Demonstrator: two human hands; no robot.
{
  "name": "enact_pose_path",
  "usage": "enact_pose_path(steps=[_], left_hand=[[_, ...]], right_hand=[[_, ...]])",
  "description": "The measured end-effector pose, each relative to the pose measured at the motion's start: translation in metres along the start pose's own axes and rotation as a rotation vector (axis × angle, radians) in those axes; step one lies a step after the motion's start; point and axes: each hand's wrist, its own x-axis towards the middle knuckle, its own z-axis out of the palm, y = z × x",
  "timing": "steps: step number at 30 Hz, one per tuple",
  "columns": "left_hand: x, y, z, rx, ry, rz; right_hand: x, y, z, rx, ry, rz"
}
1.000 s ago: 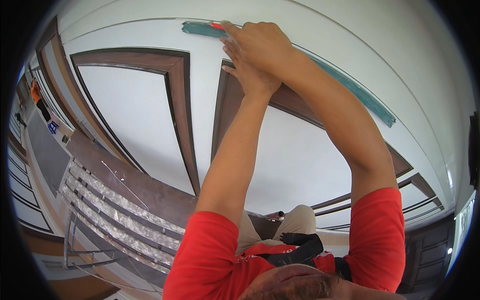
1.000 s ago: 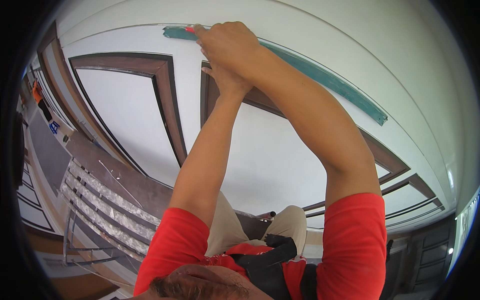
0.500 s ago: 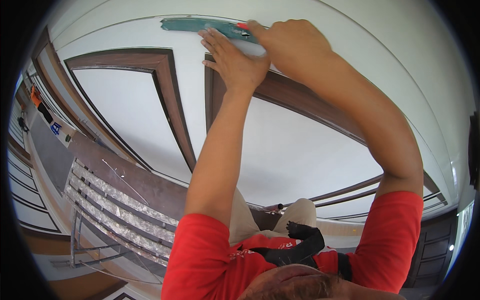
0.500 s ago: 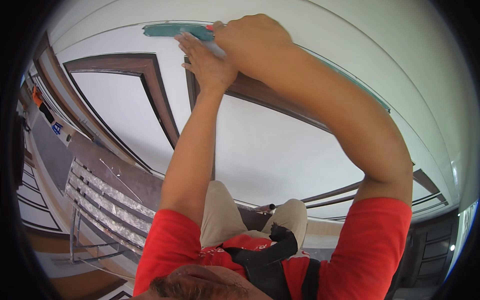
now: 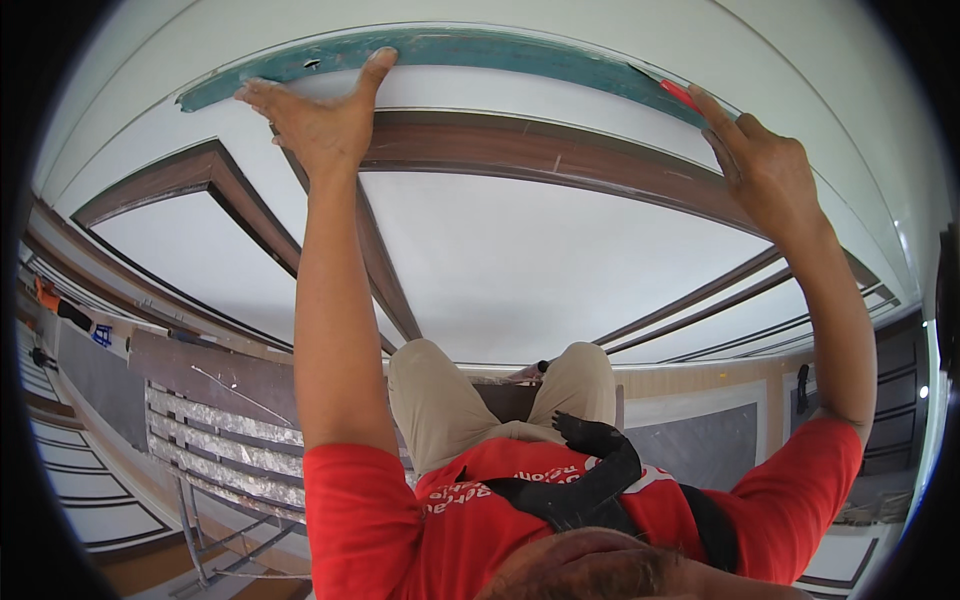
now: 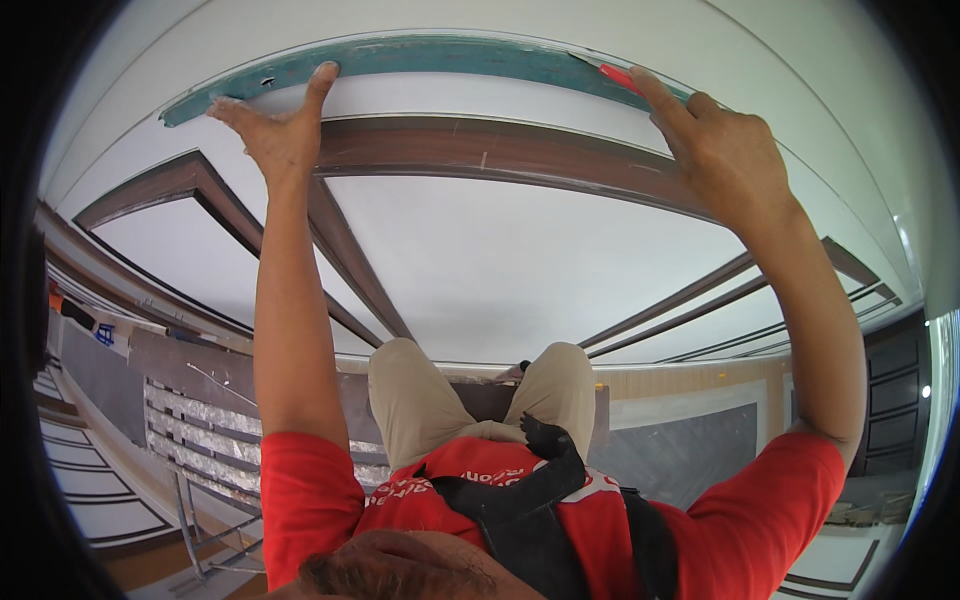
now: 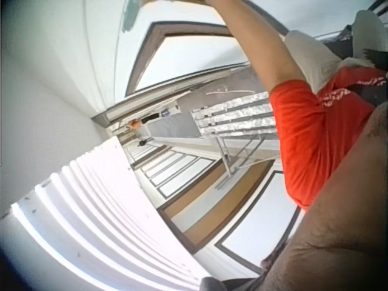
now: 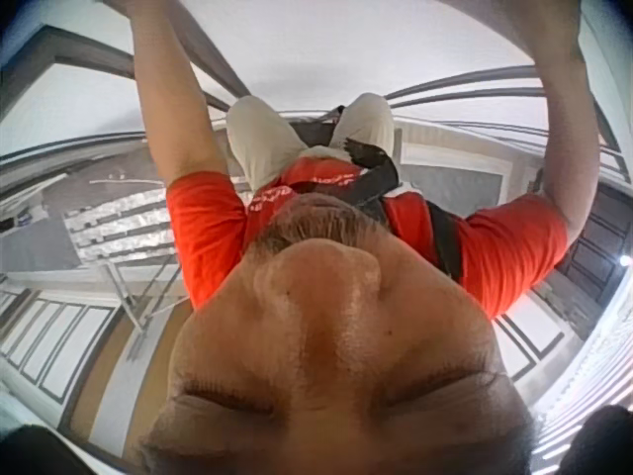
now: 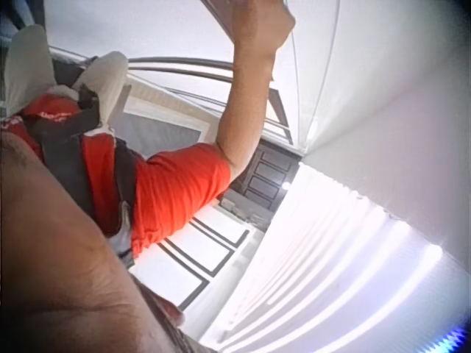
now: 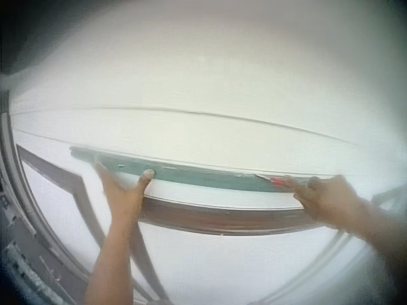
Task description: The person is installing a decorative trim piece on a ceiling. They use a utility knife to score and cut the trim along the ceiling line and a green straight edge as a guide. The person is sitting on a scaffolding platform while working overhead.
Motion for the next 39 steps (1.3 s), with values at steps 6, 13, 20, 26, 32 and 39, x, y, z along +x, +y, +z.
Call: enact_pose_path(steps=[6, 13, 20, 26, 32, 39], left_hand=[[0.003, -0.001, -0.004, -0.058, 0.024, 0.018], [-0.005, 0.007, -0.008, -0.025, 0.015, -0.033], [-0.004, 0.012, -0.011, -0.017, -0.016, 0.008], [-0.002, 0.006, -0.011, -0.030, -0.064, -0.017], [0.000, 0.012, -0.016, -0.034, -0.128, -0.076], [-0.002, 0.004, -0.015, -0.024, -0.183, -0.027]], right_hand=[[-0.011, -0.006, -0.016, 0.081, 0.082, -0.001], [0.105, -0.105, -0.050, 0.305, 0.368, -0.138], [0.246, -0.225, -0.077, 0.512, 0.346, -0.213], [0.289, -0.260, -0.081, 0.469, 0.324, -0.341], [0.306, -0.274, -0.085, 0.436, 0.314, -0.325], [0.323, -0.288, -0.089, 0.411, 0.336, -0.347]])
